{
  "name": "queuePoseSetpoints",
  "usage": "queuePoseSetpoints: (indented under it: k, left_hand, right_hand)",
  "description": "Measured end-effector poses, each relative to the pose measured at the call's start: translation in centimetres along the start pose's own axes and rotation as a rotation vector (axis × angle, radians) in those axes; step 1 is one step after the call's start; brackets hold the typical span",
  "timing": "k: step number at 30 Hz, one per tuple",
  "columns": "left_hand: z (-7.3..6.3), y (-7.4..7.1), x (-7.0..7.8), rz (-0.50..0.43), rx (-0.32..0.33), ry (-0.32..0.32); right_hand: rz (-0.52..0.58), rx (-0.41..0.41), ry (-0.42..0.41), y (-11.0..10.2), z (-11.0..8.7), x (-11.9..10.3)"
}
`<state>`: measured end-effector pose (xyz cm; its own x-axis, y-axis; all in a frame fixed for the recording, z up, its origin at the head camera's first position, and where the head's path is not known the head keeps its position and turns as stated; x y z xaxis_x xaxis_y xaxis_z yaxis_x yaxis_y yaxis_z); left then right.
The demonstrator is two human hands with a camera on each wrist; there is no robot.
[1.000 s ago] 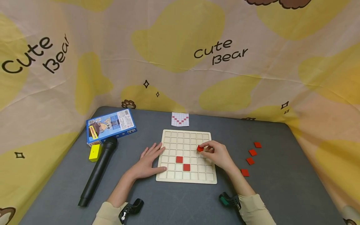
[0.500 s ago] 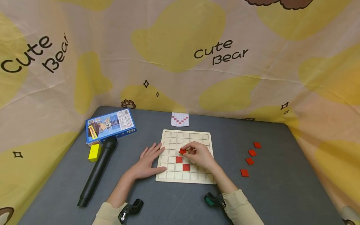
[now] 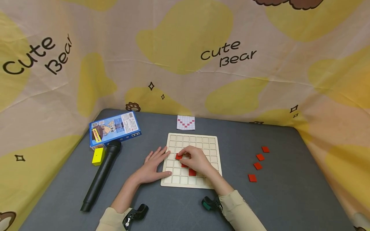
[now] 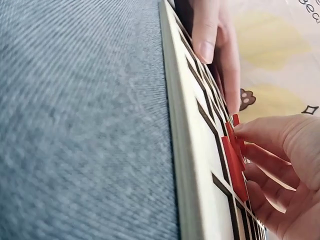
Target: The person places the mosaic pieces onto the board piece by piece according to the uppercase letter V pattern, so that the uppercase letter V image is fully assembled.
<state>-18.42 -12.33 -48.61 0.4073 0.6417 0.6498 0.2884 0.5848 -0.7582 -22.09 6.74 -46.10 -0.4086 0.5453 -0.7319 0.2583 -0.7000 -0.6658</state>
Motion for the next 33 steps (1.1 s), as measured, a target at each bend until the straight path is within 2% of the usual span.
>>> queuePoseSetpoints:
  k: [9,19,26,33]
  left_hand:
    - [0.0,0.0,-0.1,-0.007,0.002,-0.002]
    - [0.0,0.1,-0.1,-0.012,-0.003,-0.009]
    - [0.1,0.1,0.0,-0.013,-0.003,-0.022]
    - [0.0,0.1,0.0,-0.012,0.004,-0.021]
  right_hand:
    - [-0.025,0.009,-0.014,0.3,0.2,0.1]
    - [0.048,0.026,-0.027,0.1,-0.1,0.1]
    - [0.151,0.077,0.055,-1.7,-1.0,1.0]
    - [0.149,0.116,0.123,-5.2,-2.9,2.9]
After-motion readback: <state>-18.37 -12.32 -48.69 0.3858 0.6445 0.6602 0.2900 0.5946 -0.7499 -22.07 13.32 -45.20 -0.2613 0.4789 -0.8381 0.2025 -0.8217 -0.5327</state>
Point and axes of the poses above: each hand's wrist, its own z-axis towards the middle knuckle, its own y-axis out of the palm, x = y × z, the point moved 5 cm from there along z, towards the middle knuckle, and after that the axes turned 3 degrees about z, right-handed, at the moved point
